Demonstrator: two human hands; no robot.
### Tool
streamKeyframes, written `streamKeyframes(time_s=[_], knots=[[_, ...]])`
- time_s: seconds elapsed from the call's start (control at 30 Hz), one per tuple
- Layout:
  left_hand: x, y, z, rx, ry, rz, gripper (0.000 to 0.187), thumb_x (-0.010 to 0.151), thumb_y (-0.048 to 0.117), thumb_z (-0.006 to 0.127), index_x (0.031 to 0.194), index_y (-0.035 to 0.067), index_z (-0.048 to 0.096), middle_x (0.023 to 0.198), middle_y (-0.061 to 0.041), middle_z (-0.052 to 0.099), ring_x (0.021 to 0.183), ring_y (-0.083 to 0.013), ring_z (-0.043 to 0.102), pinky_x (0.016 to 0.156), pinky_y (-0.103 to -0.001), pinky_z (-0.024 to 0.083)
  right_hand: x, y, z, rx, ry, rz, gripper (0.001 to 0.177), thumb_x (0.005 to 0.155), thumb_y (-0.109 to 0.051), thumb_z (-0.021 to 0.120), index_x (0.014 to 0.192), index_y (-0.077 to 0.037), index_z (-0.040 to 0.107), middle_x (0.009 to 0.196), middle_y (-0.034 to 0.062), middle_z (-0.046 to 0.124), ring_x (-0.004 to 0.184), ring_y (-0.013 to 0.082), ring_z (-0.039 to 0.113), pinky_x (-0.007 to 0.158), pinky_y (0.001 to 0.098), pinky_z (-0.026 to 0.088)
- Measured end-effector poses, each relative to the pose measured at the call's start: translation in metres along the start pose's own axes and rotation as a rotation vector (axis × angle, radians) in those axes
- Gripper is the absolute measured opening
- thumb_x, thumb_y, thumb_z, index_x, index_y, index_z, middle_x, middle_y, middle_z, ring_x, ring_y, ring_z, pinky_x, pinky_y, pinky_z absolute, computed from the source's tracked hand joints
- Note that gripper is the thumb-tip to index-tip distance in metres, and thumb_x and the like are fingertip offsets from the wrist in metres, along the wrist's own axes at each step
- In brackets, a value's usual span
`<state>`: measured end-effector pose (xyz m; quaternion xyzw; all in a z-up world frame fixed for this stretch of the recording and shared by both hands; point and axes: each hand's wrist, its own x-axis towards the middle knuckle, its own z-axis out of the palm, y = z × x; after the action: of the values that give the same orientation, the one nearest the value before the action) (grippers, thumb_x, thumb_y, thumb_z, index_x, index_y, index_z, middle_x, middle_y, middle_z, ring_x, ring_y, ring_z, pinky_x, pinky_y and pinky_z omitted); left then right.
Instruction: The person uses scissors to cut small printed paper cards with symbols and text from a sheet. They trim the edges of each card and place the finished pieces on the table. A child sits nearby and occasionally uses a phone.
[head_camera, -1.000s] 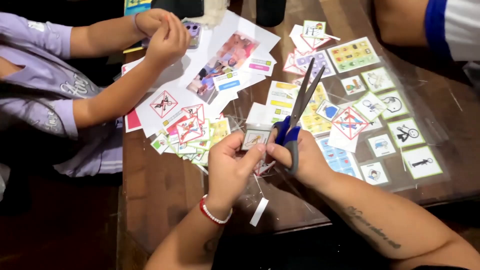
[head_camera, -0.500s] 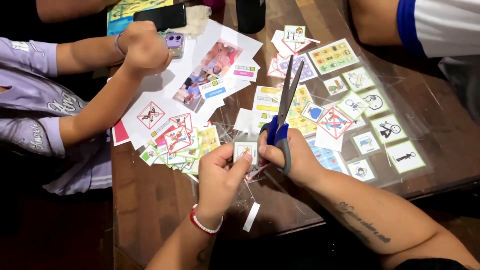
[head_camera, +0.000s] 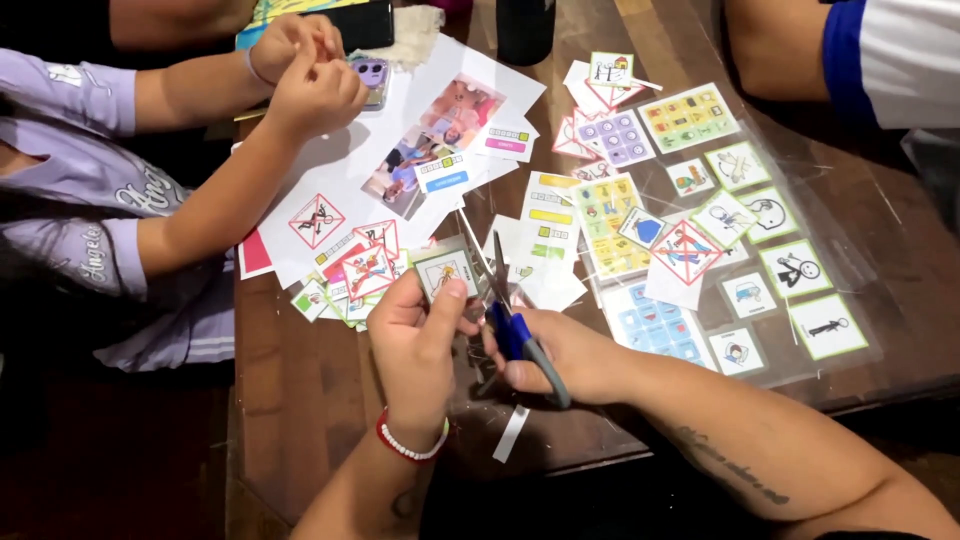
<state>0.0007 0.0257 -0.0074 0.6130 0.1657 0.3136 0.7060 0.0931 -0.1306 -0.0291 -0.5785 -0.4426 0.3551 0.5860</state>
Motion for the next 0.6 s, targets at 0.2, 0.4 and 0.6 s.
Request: streamKeyframes(time_s=[0.2,0.4,0.6], knots=[[0.002,0.017,0.01,-0.103,0.034,-0.022,0.017,0.088,0.009,0.075,0.083,-0.004,0.066,0.063,-0.015,0.067,0.049,-0.0154,0.063,0.046,-0.026,0.055,-0.001,0.005,0.0,-0.037,-0.029,0.038,0.05,0.087,-0.06,0.072,0.092,-0.01,0.068,0.076,0.007,0.071,0.072,0.0213,0.068,0.069,0.0385,0.057],[0.003,0.014,0.008,-0.082,0.035,-0.001,0.021,0.09,0.013,0.075,0.075,0.001,0.065,0.055,-0.011,0.064,0.049,-0.0102,0.06,0.042,-0.027,0.052,-0.005,0.016,-0.002,-0.047,-0.041,-0.042,0.05,0.086,-0.061,0.073,0.092,-0.011,0.069,0.079,0.0027,0.073,0.074,0.017,0.069,0.067,0.0367,0.059],[0.006,0.022,0.012,-0.207,-0.011,0.013,0.03,0.094,0.012,0.07,0.068,0.001,0.061,0.057,-0.015,0.065,0.035,-0.0152,0.061,0.031,-0.022,0.05,-0.004,0.004,0.001,0.004,-0.05,0.035,0.055,0.081,-0.065,0.073,0.089,-0.01,0.07,0.073,0.0059,0.072,0.068,0.021,0.069,0.066,0.0392,0.059]])
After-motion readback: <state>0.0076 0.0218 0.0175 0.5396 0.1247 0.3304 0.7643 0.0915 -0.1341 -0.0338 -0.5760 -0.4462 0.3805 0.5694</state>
